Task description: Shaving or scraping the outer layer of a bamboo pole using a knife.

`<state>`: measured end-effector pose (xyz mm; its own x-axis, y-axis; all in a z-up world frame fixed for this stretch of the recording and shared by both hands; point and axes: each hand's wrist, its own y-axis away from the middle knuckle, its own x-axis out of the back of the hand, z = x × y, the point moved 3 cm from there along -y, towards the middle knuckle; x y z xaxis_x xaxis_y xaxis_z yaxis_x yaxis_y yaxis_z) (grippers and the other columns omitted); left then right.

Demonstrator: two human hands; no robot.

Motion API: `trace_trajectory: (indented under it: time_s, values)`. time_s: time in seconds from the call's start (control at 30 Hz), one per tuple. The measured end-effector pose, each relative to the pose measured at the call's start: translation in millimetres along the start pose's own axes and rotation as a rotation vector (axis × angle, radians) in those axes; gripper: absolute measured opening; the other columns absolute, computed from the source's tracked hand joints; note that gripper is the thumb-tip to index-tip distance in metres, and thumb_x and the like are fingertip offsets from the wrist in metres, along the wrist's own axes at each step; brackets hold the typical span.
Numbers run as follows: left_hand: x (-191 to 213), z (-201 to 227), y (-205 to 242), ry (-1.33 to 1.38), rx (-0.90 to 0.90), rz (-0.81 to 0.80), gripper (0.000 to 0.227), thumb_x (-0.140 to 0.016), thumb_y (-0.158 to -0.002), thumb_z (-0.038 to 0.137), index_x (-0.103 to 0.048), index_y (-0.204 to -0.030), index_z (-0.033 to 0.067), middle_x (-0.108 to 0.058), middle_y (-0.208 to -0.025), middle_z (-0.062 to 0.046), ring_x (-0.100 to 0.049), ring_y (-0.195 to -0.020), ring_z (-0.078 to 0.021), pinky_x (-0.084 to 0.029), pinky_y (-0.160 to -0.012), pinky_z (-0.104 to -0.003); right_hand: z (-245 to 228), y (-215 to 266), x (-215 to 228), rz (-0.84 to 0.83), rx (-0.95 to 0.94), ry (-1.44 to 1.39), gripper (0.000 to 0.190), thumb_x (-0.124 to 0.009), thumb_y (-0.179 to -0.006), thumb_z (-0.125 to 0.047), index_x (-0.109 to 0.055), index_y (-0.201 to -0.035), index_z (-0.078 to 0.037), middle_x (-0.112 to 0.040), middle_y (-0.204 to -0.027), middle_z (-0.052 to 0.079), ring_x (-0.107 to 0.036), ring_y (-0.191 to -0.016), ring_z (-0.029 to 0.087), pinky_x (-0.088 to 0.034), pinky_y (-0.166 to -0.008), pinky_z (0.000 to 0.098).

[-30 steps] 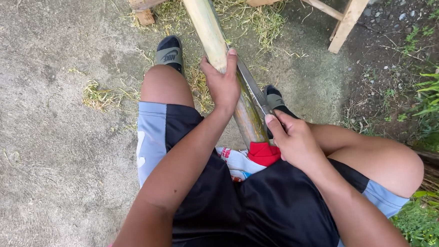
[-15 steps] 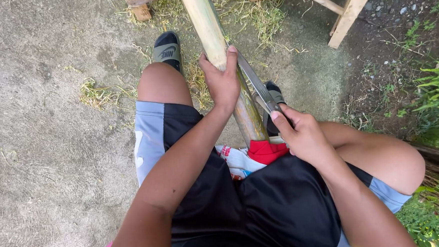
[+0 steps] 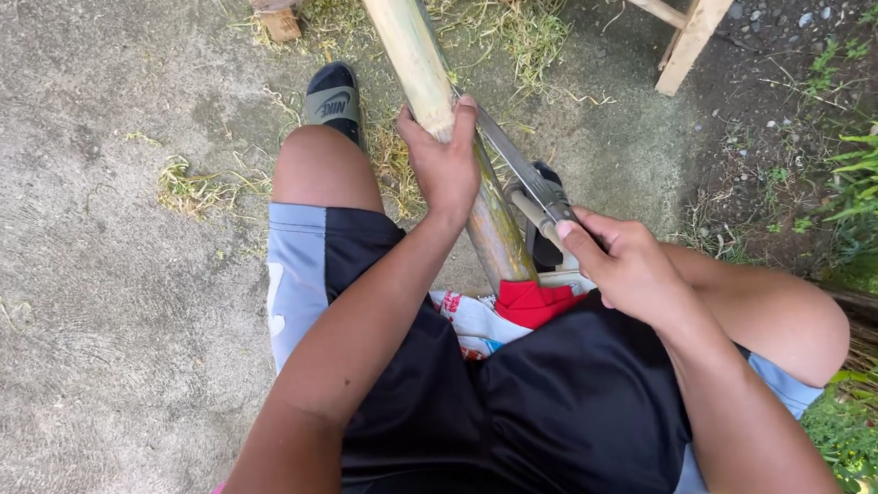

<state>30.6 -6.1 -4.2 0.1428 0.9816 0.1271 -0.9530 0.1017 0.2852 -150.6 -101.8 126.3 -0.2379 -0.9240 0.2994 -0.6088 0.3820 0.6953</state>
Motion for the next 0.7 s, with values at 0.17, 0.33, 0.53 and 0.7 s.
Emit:
trace_trajectory:
  time_s: [0.17,0.33,0.53,0.7]
  values:
    - [-1,-4,0,0.024,-0.009,0.002,0.073,-0.074,-0.091,0.038,-0.04,-0.14,-0.005,-0.07,-0.111,-0.017,-0.068,-0.099,-0.0221,-0.054,-0.091,-0.034,7,0,-10,-0.001,0.016,-0.052,0.035,-0.056,-0.101,-0.033,-0.069,-0.125,-0.01,-0.041,-0.05,-0.006,-0.037,-0.038,0.005,-0.032,-0.035,0.0267]
    - [0,-4,-2,-0.029,-0.031,0.018,0.075,-0.073,-0.091,0.039,-0.038,-0.141,-0.0051,-0.069,-0.11,-0.017,-0.068,-0.096,-0.022,-0.054,-0.088,-0.034,21,-5,-17,0.022,0.086,-0.053,0.035,-0.056,-0.103,-0.034,-0.07,-0.123,-0.009,-0.043,-0.052,-0.007,-0.039,-0.04,0.004,-0.033,-0.037,0.0261]
    - [-1,-4,-4,-0.022,-0.036,0.023,0.069,-0.071,-0.093,0.041,-0.044,-0.135,-0.0054,-0.07,-0.106,-0.016,-0.069,-0.094,-0.0216,-0.054,-0.087,-0.034,15,-9,-24,0.028,0.142,-0.093,0.036,-0.055,-0.104,-0.034,-0.07,-0.125,-0.009,-0.044,-0.053,-0.008,-0.039,-0.042,0.003,-0.033,-0.037,0.0259]
    - [1,-7,-8,0.0,-0.045,0.04,0.066,-0.072,-0.094,0.042,-0.047,-0.132,-0.0056,-0.071,-0.106,-0.016,-0.069,-0.095,-0.0212,-0.055,-0.088,-0.033,17,-6,-17,-0.001,0.087,-0.129,0.038,-0.054,-0.102,-0.034,-0.067,-0.13,-0.011,-0.042,-0.05,-0.006,-0.038,-0.037,0.005,-0.032,-0.035,0.0264]
